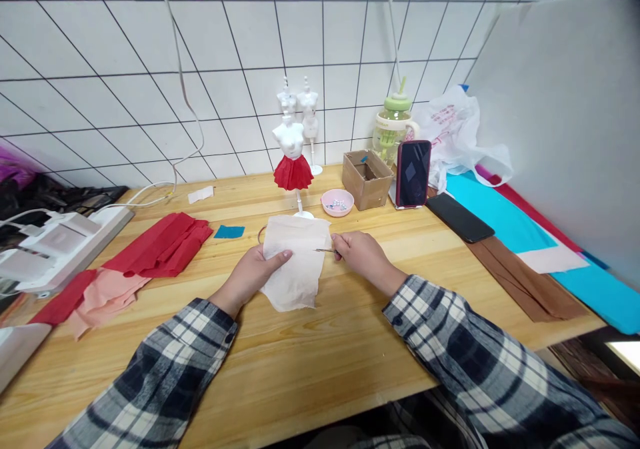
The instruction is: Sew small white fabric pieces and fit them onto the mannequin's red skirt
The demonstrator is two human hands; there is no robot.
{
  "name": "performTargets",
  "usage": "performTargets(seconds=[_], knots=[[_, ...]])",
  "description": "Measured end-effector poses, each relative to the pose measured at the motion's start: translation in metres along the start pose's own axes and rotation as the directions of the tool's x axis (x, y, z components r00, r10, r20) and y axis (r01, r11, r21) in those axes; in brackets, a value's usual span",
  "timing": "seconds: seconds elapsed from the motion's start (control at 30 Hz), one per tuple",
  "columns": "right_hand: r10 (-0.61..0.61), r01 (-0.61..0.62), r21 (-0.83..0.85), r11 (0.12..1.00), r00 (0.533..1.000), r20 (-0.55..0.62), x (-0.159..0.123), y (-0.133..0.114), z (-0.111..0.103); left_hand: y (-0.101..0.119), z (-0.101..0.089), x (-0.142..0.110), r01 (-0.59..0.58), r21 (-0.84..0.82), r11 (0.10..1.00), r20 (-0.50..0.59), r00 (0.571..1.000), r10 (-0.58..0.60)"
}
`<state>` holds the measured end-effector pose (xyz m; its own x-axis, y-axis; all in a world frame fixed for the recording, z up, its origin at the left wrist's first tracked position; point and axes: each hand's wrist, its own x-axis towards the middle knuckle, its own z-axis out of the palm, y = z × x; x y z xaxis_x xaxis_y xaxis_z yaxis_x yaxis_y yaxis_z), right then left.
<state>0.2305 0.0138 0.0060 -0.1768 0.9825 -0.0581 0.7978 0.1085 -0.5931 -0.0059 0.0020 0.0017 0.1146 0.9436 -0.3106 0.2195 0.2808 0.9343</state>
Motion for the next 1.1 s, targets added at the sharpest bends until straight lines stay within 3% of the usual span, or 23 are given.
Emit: performTargets(seconds=[0.37,0.67,0.9,1.1], knots=[[-0.027,0.026,0.025,0.999,1.000,0.002,-0.0018,0.0013,0.0063,-0.0023,-0.0003,0.0017,0.005,-0.002,1.000,0.010,1.000,-0.005],[-0.123,0.113,0.181,0.977,0.991,0.045,-0.0046,-0.0057,0.0067,-0.0031,-0.0006,0.0012,-0.006,0.051,0.999,0.002,1.000,0.006],[-0.086,0.072,0.258,0.963,0.995,0.044,-0.0043,-0.0023,0.0020,0.0015,0.0013,-0.0015,-0.004,0.026,1.000,-0.013,1.000,0.004],[-0.114,0.102,0.224,0.969,0.993,0.043,-0.0034,0.0005,0.0017,0.0000,0.0000,-0.0012,-0.023,0.007,1.000,-0.002,1.000,0.023]])
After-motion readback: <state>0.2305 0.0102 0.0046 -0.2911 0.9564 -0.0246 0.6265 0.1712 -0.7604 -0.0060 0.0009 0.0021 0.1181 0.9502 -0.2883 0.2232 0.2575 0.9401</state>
